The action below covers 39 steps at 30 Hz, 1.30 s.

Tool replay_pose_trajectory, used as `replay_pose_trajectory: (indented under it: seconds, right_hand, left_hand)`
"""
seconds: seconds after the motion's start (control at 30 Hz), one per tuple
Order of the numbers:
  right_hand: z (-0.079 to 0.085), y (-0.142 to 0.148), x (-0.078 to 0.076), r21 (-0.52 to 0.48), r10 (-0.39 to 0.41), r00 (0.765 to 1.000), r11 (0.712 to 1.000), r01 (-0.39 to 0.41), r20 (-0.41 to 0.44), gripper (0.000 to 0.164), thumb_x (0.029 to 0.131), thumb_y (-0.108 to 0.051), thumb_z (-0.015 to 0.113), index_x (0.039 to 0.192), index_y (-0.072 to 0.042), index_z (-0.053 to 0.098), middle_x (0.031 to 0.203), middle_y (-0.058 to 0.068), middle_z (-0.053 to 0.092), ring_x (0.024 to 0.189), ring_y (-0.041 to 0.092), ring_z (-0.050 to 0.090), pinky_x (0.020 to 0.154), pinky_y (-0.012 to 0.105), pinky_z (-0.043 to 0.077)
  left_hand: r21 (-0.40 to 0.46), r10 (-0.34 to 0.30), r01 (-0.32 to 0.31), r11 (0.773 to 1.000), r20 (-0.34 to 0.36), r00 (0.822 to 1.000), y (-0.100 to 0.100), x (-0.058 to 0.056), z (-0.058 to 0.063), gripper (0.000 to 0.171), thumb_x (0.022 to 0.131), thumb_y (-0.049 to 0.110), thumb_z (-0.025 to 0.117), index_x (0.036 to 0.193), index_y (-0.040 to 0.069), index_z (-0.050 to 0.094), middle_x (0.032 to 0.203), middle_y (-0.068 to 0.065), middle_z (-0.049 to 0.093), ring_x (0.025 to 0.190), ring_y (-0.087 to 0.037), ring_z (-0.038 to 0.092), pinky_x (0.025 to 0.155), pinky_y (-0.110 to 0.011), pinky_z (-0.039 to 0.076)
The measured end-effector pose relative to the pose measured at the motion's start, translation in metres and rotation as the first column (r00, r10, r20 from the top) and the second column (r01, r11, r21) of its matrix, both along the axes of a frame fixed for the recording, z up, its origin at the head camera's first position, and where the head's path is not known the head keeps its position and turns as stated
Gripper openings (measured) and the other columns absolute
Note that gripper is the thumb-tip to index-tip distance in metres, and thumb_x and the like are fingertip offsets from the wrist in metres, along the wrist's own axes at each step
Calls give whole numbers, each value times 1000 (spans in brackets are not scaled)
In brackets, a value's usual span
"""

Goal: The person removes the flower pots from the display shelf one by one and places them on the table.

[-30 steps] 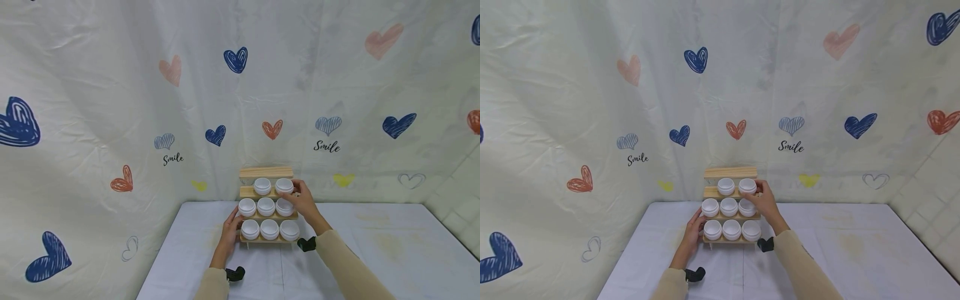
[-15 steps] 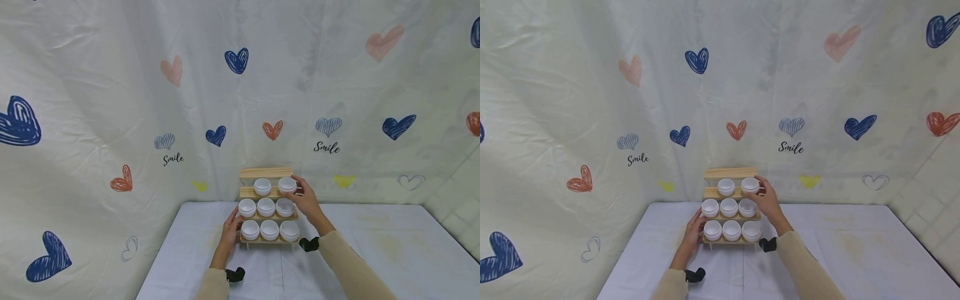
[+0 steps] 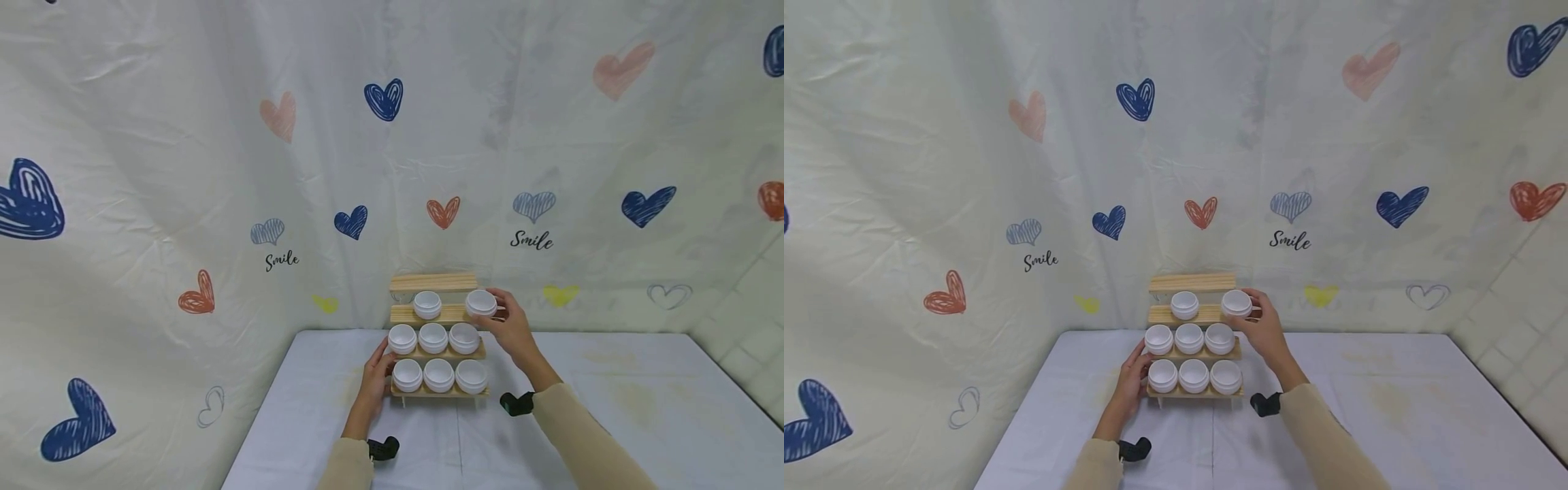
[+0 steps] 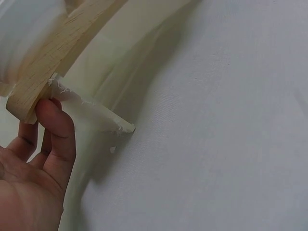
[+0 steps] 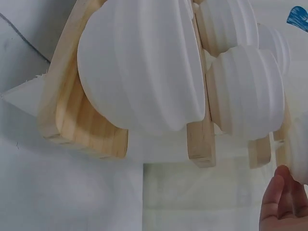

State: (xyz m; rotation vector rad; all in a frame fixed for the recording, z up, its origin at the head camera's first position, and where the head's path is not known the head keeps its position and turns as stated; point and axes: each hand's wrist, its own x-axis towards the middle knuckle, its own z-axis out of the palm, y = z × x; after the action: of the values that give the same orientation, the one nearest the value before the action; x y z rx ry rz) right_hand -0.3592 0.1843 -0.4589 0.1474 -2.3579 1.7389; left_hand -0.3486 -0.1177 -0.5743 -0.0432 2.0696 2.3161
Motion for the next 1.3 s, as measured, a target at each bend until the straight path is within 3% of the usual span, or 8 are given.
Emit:
replay_pose_trajectory:
  seconds: [0.37, 0.63, 0.87, 1.07, 1.3]
  right_hand:
    - [-2, 9, 7, 13, -13, 1000, 1000, 13, -22, 73, 91, -26, 79, 151, -10, 41, 136, 16, 50, 116, 23, 52, 87, 14, 45]
    - [-2, 15, 11, 25, -19, 1000, 999, 19, -4, 71, 91, -24, 78, 149, -6, 41, 139, 17, 51, 117, 25, 50, 86, 13, 45]
    - [-5, 22, 15, 26, -12, 1000, 1000, 11, 4, 73, 91, -23, 78, 151, -5, 39, 142, 18, 49, 121, 26, 50, 84, 12, 46]
    - [-13, 29, 16, 55, -20, 1000, 998, 20, -5, 72, 91, -22, 77, 150, -5, 39, 142, 17, 50, 120, 25, 51, 85, 11, 45]
    - [-15, 32, 20, 60, -33, 999, 998, 31, 22, 72, 91, -20, 77, 150, -5, 39, 143, 18, 49, 124, 30, 50, 84, 9, 43]
  left_hand:
    - [-3, -14, 14, 1000, 4, 1000, -2, 0, 1, 59, 100, 32, 57, 157, 30, 42, 95, 5, 63, 91, -10, 59, 67, -28, 53]
    - [-4, -13, 13, 1000, 7, 1000, -3, -1, 0, 59, 100, 33, 57, 157, 30, 42, 96, 4, 65, 91, -10, 60, 66, -28, 53]
    - [-9, -9, 9, 1000, 6, 1000, -2, 1, 2, 60, 100, 33, 58, 157, 30, 42, 108, -8, 67, 93, -10, 60, 68, -28, 54]
    - [-7, -17, 17, 1000, 10, 1000, -2, 2, 2, 60, 100, 35, 58, 157, 30, 42, 102, -1, 66, 94, -12, 60, 69, -29, 53]
    - [-1, -16, 16, 1000, 7, 1000, -2, 3, 3, 60, 100, 33, 57, 158, 29, 41, 108, -6, 66, 94, -11, 60, 71, -29, 54]
